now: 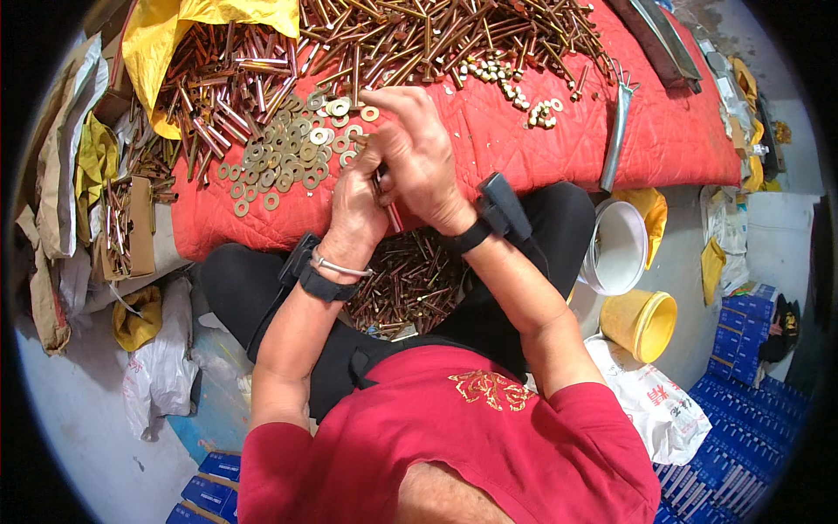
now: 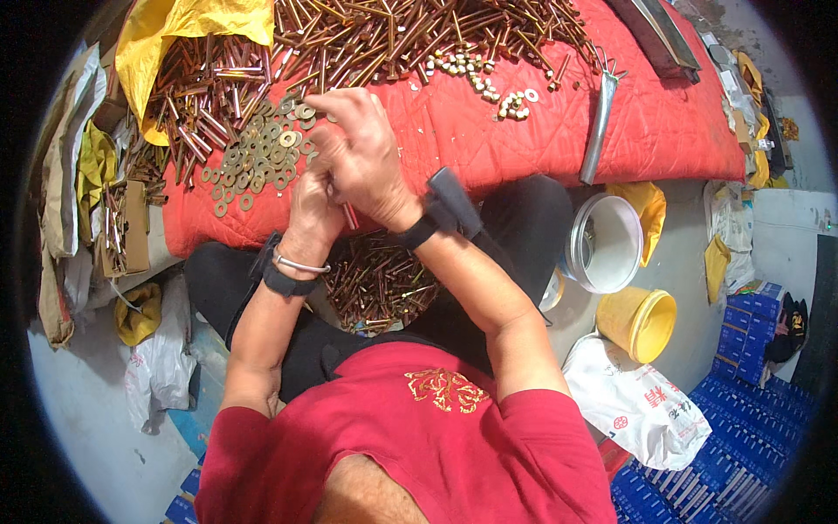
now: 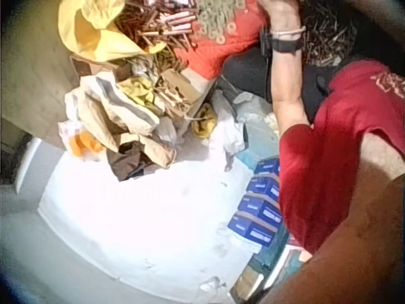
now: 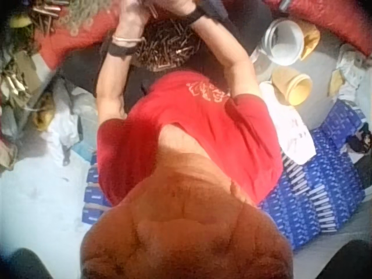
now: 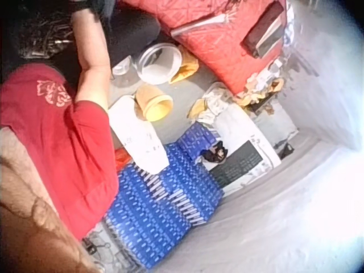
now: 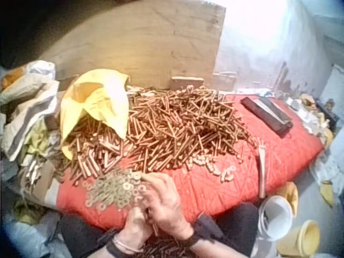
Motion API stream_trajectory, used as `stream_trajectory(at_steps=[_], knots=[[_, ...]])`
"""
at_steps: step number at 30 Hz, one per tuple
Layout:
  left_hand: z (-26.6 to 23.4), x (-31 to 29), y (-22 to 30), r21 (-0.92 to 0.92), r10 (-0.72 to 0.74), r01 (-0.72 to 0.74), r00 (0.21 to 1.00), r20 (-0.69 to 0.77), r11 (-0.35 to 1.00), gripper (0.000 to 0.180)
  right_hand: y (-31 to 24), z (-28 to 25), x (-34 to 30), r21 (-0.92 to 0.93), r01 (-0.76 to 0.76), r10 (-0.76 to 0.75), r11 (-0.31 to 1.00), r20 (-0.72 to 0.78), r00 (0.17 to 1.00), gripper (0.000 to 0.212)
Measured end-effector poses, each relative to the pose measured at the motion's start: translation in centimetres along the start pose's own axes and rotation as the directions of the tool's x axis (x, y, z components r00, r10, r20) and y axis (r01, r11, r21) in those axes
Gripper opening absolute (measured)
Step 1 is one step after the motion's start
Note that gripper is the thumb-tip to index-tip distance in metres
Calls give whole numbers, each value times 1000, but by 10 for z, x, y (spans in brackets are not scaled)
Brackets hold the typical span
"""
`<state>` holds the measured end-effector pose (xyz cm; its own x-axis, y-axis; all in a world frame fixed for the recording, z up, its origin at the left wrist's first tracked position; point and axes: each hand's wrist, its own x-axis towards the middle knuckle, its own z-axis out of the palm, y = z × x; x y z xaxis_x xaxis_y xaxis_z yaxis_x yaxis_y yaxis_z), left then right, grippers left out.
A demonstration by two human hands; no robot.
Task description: Assembling small metal rods with washers and storing them in bins.
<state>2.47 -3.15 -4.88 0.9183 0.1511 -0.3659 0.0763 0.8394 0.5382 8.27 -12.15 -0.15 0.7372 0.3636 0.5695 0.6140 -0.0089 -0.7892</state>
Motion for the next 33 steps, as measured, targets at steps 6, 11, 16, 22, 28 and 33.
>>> stream_trajectory(at_steps=[6,11,16,22,28,33], knots=[[-24,11,40,-159,-141,131,989,-53,979,37,72,-144,6,-800,-149,108,581,-106,988,27],[-29,13,56,-122,-75,93,987,141,988,40,107,-206,-17,-868,-265,356,420,-111,928,14],[-28,6,48,-45,-114,116,992,47,992,39,113,-165,-1,-807,-104,203,581,20,979,12],[-31,-5,32,19,-169,168,975,142,986,23,114,-145,23,-750,-197,379,632,77,922,18],[-18,-16,27,76,-111,106,991,69,991,10,96,-119,21,-848,-21,182,529,90,979,11],[-30,-13,26,74,-26,15,989,147,997,9,46,-56,12,128,-391,364,911,190,912,10]])
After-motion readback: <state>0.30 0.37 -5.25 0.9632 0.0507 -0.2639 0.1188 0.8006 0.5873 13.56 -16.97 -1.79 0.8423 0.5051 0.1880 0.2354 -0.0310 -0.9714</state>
